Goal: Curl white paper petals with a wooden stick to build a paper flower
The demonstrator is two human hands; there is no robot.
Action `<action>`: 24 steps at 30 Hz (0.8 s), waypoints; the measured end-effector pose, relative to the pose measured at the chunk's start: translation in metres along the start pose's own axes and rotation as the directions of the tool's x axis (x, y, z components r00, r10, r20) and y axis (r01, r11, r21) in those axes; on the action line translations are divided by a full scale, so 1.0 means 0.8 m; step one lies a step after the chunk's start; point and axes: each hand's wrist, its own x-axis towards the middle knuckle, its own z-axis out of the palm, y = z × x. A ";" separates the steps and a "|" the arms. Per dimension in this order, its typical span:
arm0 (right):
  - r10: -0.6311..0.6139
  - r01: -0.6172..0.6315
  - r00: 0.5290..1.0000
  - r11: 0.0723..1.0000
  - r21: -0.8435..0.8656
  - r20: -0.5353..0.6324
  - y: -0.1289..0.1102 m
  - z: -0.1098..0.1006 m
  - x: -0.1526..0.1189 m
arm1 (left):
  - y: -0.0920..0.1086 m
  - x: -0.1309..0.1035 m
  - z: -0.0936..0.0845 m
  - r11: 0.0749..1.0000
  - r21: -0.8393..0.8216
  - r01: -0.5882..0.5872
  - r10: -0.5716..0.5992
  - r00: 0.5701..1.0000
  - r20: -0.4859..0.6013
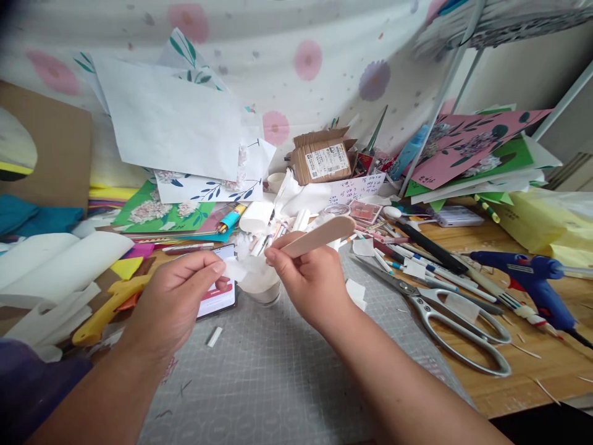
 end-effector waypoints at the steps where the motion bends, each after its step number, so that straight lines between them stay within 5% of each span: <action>1: -0.015 0.017 0.999 0.998 -0.056 0.029 0.000 0.000 0.001 | -0.003 0.002 -0.001 1.000 0.003 -0.004 0.004 0.999 -0.038; 6: -0.075 0.108 0.984 0.972 -0.208 0.162 0.004 0.004 0.000 | -0.013 0.012 -0.006 0.993 -0.014 -0.121 0.111 0.949 -0.294; 9: -0.098 0.135 0.977 0.972 -0.193 0.187 0.009 0.007 -0.001 | -0.016 0.016 -0.006 0.975 -0.008 -0.223 0.205 0.910 -0.360; 16: -0.100 0.105 0.994 0.987 0.121 -0.043 0.010 0.002 0.002 | -0.017 0.011 0.001 0.975 -0.071 -0.210 0.201 0.973 -0.114; 19: -0.169 0.152 0.985 0.920 0.362 0.017 -0.002 0.000 0.000 | -0.015 0.006 0.005 0.983 -0.082 -0.166 0.166 0.986 -0.001; 24: -0.216 0.142 0.968 0.893 0.428 0.129 -0.014 0.007 -0.007 | -0.012 0.000 0.006 0.969 -0.169 -0.180 0.204 0.970 0.133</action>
